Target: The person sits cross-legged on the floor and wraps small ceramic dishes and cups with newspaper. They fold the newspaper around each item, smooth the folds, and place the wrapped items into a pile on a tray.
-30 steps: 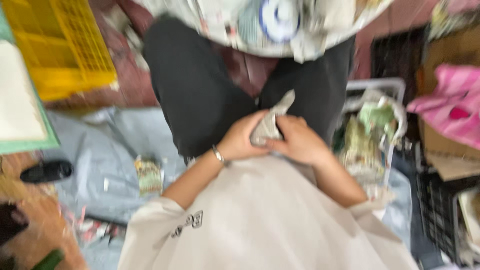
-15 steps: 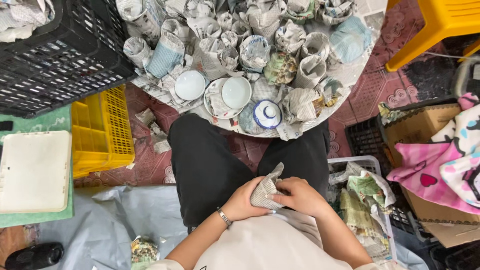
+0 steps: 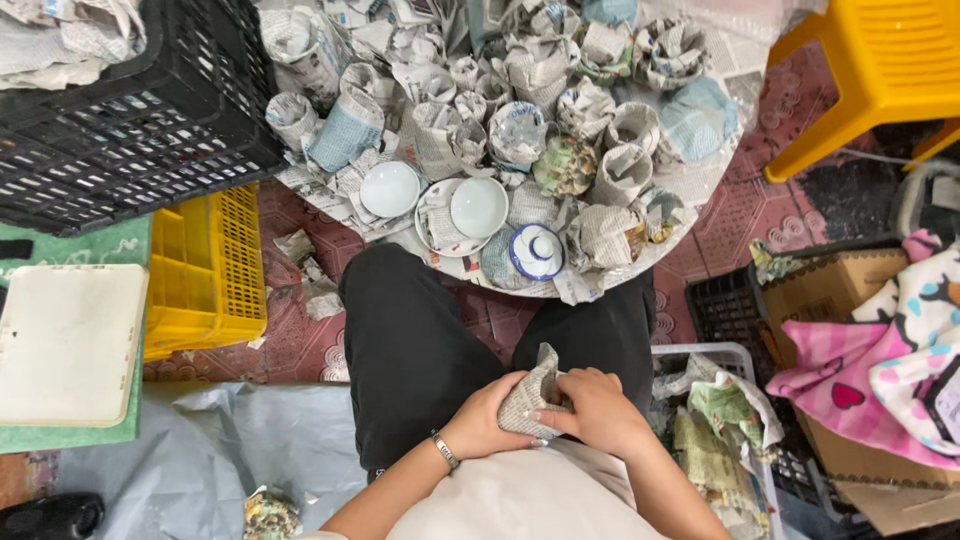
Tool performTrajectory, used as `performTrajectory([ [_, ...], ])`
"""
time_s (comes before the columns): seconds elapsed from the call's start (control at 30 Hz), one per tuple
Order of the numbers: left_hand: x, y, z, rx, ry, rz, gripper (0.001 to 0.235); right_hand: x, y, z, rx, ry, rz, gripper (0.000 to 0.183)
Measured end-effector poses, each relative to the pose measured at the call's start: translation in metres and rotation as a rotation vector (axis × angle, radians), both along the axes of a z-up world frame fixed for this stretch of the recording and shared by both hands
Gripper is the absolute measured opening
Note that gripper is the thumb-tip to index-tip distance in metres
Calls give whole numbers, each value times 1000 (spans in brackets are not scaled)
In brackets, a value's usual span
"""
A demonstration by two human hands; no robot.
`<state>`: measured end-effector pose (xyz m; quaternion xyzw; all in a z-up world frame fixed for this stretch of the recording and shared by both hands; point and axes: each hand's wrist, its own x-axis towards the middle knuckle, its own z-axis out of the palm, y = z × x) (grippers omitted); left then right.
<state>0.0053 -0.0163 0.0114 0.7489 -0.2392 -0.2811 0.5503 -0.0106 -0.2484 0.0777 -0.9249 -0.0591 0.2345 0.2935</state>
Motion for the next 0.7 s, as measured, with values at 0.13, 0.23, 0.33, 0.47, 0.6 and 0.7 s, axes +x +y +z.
performTrajectory([
  [0.13, -1, 1, 0, 34, -7, -3, 101, -4, -3, -2, 9, -86, 21, 56],
  [0.23, -1, 1, 2, 8, -17, 3, 99, -7, -6, -11, -37, -21, 101, 58],
  [0.33, -2, 0, 1, -8, -49, 4, 98, -8, -6, -29, 156, -4, 206, 49],
  [0.47, 0, 1, 0, -13, -16, 17, 97, -9, -4, -54, 587, 42, -55, 34],
  [0.6, -2, 2, -2, -22, 4, 22, 97, -15, -7, -66, 735, 283, -299, 24],
  [0.7, 0, 1, -3, -27, 34, 12, 97, -16, -14, -69, 882, 354, -366, 18],
])
